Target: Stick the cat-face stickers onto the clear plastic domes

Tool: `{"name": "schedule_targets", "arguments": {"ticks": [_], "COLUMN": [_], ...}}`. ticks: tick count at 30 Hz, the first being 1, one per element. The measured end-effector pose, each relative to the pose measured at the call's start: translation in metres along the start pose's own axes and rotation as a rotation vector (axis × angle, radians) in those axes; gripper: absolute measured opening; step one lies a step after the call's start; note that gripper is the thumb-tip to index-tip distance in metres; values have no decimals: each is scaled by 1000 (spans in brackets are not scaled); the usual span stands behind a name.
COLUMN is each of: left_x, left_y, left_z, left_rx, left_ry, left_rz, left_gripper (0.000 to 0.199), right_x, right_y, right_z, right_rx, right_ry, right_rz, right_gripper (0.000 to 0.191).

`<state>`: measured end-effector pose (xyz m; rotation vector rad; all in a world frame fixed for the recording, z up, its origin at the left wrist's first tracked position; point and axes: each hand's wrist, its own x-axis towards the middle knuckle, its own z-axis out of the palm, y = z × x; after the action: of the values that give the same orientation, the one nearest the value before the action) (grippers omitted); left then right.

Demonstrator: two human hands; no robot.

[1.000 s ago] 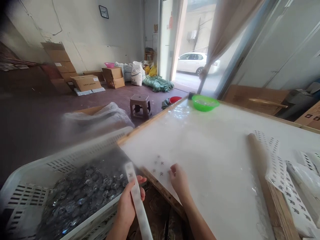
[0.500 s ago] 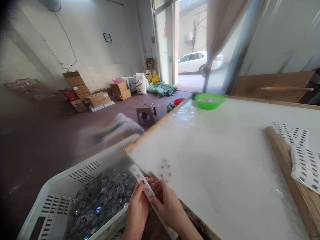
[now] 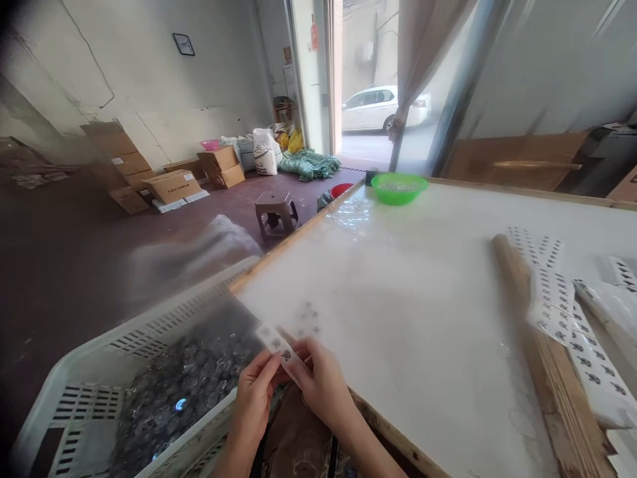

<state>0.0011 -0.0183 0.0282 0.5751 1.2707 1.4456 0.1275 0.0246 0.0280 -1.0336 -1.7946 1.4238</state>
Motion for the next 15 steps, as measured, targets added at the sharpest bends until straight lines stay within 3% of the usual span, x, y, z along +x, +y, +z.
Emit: {"name": "schedule_targets", "arguments": {"ticks": [15], "left_x": [13], "left_y": [-24], "left_z": [-19], "left_rx": [195], "left_ry": [99], "left_rz": [0], "left_gripper": [38], "right_x": [-5], "right_y": [15], "right_z": [16], "right_rx": [-483], "right_ry": [221], "right_rz": [-195], "right_gripper": [13]}}
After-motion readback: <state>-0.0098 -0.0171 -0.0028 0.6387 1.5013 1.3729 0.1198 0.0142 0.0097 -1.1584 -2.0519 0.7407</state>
